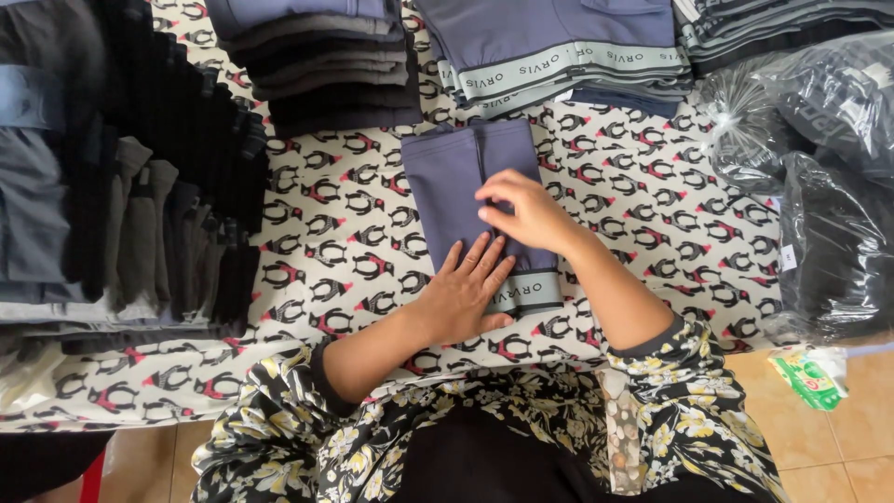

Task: Folding and stacking pairs of underwear on a table

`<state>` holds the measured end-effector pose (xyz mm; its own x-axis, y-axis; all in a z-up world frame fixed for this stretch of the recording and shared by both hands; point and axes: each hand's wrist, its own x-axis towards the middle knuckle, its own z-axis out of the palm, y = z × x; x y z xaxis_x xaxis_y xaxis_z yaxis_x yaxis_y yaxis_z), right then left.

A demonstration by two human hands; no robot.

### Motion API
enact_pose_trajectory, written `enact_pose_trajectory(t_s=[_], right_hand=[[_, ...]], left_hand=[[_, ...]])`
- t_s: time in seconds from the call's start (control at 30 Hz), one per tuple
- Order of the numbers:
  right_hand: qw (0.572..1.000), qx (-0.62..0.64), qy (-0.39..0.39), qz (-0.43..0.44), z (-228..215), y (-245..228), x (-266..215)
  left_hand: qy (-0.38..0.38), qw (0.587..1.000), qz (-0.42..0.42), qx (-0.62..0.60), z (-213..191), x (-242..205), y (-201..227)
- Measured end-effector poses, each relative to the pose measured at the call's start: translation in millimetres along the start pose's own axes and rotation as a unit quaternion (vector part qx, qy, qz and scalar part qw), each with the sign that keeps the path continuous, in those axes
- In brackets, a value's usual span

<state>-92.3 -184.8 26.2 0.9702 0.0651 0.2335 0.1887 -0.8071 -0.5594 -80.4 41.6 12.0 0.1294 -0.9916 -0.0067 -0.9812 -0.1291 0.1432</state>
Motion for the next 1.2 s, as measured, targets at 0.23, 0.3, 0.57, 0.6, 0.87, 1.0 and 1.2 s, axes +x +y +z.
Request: enact_pose_trajectory(t_s=[0.23,0.3,0.57,0.6,0.87,1.0,1.2], right_hand=[[0.980,-0.003,0.168,0.109,26.6,70.7,40.0],[0.974,-0.018,0.182,0.132,25.6,66.4,51.8],[0.955,-0.054,0.191,0.222,23.4,56.3,72.0],[0.956,-0.055,0.188,0.220,23.4,64.9,73.8],[0.958,-0.078,0.194,0.196,17.8,57.4,64.7],[0.973,-0.119,0.179,0.079,10.8,28.6,58.2],[0.984,-0.157,-0.031,-0.079,13.2,-46.2,43.0]], left_hand=[[-0.015,1.000,0.003,-0.015,2.3,3.3,-2.1],[-0.017,1.000,0.000,-0.020,3.8,3.2,-3.4],[-0.032,0.997,0.023,-0.071,-10.5,-1.2,-8.3],[-0.030,0.997,0.021,-0.073,-11.0,-1.1,-9.6],[-0.031,0.997,0.032,-0.063,-10.7,-0.5,-8.8],[-0.018,0.997,0.025,-0.070,-5.1,1.1,-8.2],[0.007,1.000,0.013,-0.015,14.5,3.8,-4.4]])
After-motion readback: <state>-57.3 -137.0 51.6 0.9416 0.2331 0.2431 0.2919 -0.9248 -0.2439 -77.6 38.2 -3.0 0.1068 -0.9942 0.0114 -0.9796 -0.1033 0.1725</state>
